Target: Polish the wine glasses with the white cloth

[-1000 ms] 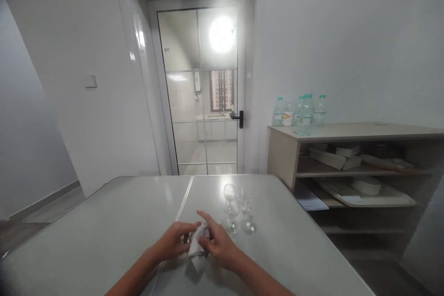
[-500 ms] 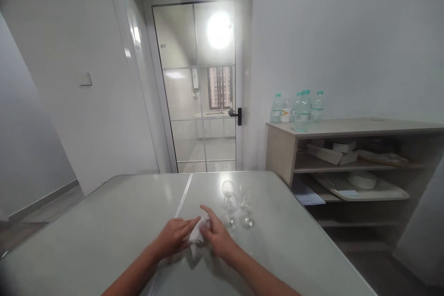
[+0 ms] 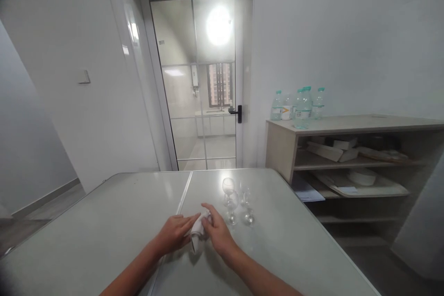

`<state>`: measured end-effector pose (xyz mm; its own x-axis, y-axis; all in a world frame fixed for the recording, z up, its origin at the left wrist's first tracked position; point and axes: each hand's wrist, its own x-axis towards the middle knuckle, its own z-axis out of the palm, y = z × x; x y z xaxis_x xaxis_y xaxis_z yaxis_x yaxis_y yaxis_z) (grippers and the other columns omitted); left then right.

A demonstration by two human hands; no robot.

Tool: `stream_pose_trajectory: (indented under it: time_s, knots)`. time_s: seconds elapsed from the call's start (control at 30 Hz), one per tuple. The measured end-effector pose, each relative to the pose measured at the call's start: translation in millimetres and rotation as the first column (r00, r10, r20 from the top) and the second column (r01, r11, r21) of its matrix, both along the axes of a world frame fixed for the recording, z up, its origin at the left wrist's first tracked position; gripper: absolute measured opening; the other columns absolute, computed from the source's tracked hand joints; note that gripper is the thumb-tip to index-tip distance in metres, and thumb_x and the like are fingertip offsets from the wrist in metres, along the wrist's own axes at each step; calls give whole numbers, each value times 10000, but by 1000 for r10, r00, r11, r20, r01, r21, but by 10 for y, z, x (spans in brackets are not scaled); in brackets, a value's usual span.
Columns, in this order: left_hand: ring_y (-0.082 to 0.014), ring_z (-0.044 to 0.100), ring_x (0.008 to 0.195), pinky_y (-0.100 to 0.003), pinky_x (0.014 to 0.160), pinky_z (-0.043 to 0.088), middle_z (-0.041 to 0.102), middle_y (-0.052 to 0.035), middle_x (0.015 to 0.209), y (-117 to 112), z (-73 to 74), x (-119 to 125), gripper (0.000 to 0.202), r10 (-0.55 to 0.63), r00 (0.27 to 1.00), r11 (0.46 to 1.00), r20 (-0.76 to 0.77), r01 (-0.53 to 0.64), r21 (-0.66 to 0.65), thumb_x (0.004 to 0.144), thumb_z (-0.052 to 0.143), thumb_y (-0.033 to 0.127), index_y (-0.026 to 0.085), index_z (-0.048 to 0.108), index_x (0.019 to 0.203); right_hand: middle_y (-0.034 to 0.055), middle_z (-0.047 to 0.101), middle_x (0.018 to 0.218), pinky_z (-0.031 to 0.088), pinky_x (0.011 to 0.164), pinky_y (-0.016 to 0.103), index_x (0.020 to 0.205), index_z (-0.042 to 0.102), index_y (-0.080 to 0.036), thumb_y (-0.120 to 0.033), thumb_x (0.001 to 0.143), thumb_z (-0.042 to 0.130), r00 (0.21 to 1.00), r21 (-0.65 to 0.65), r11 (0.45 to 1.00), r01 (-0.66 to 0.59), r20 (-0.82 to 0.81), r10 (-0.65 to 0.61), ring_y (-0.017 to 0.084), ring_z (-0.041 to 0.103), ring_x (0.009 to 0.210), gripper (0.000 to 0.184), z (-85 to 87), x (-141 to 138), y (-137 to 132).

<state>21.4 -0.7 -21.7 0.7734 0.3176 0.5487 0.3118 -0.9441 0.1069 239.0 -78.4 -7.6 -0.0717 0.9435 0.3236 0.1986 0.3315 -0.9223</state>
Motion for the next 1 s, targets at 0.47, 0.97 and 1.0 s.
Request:
stream_pose_trajectory:
  time_s: [0.47, 0.97, 1.0]
  knots:
    - [-151, 645, 621, -251, 634, 523, 739, -50, 793, 10, 78, -23, 469, 20, 996, 988, 89, -6, -152, 962, 611, 378, 178, 633, 1386, 45, 724, 1011, 495, 1002, 428, 1390, 603, -276, -212, 949, 525, 966, 203, 972, -117, 251, 64, 218, 646, 877, 453, 125, 50, -80]
    - [-121, 550, 490, -234, 516, 378, 627, -34, 594, -31, 329, 45, 670, -35, 991, 413, 127, 130, -902, 917, 541, 727, 94, 711, 780, 30, 675, 938, 501, 902, 392, 1394, 614, -277, -237, 906, 614, 969, 150, 974, -168, 206, 136, 211, 609, 880, 489, 176, 167, -38]
    - [-138, 590, 545, -243, 563, 413, 666, -44, 637, -45, 340, 59, 607, 24, 992, 496, 128, 99, -863, 918, 579, 683, 99, 733, 852, 14, 649, 873, 505, 798, 345, 1383, 612, -261, -298, 932, 608, 992, 104, 990, -100, 92, 90, 190, 589, 787, 452, 154, 133, -8]
